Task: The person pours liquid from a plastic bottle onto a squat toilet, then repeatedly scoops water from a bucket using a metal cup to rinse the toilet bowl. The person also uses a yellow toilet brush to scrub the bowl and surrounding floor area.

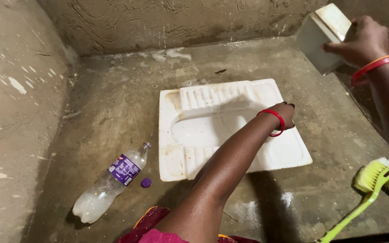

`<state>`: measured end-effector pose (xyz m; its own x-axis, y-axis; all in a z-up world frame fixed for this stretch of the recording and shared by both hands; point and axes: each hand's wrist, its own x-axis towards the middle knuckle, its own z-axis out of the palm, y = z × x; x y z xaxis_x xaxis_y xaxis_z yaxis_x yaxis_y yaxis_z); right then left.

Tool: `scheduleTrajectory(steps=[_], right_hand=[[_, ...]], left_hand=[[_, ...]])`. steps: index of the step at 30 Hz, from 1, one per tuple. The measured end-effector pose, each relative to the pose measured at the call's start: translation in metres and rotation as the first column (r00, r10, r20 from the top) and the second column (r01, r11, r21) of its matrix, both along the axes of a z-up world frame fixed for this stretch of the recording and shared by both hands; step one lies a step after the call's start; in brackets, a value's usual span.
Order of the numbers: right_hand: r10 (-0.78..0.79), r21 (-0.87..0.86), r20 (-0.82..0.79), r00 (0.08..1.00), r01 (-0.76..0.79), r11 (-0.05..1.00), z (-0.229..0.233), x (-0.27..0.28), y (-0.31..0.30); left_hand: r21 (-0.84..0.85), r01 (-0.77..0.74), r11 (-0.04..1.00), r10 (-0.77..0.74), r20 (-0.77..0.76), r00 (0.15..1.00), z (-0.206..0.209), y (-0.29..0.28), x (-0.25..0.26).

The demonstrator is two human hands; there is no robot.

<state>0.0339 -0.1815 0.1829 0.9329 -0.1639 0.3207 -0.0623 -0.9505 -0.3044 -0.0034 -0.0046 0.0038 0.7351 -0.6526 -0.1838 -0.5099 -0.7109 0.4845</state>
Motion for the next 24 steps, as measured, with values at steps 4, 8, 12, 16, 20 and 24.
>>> scheduleTrajectory(steps=[4,8,12,16,20,24], right_hand=[[-0.072,0.149,-0.129,0.989,0.091,0.985,-0.017,-0.014,-0.021],[-0.040,-0.010,-0.058,0.997,0.039,0.999,-0.030,-0.027,-0.048],[-0.073,0.046,-0.105,0.992,0.078,0.996,-0.038,-0.045,-0.068],[-0.066,0.065,-0.114,0.991,0.074,0.995,-0.042,-0.056,-0.067],[-0.037,0.064,-0.124,0.992,0.045,0.997,-0.038,-0.070,-0.058],[-0.020,0.070,-0.133,0.991,0.029,0.997,-0.029,-0.086,-0.047]], left_hand=[[-0.036,-0.032,0.999,0.031,-0.017,0.999,0.002,-0.001,-0.003],[-0.021,-0.018,1.000,0.017,-0.016,1.000,0.008,0.004,-0.009],[0.021,-0.026,0.999,0.027,-0.037,0.999,0.016,0.006,-0.012],[-0.045,-0.039,0.998,0.039,-0.010,0.999,0.023,0.002,-0.016],[-0.099,-0.018,0.995,0.022,0.033,0.999,0.030,-0.002,-0.022],[-0.181,-0.044,0.983,0.044,-0.006,0.999,0.043,-0.001,-0.033]])
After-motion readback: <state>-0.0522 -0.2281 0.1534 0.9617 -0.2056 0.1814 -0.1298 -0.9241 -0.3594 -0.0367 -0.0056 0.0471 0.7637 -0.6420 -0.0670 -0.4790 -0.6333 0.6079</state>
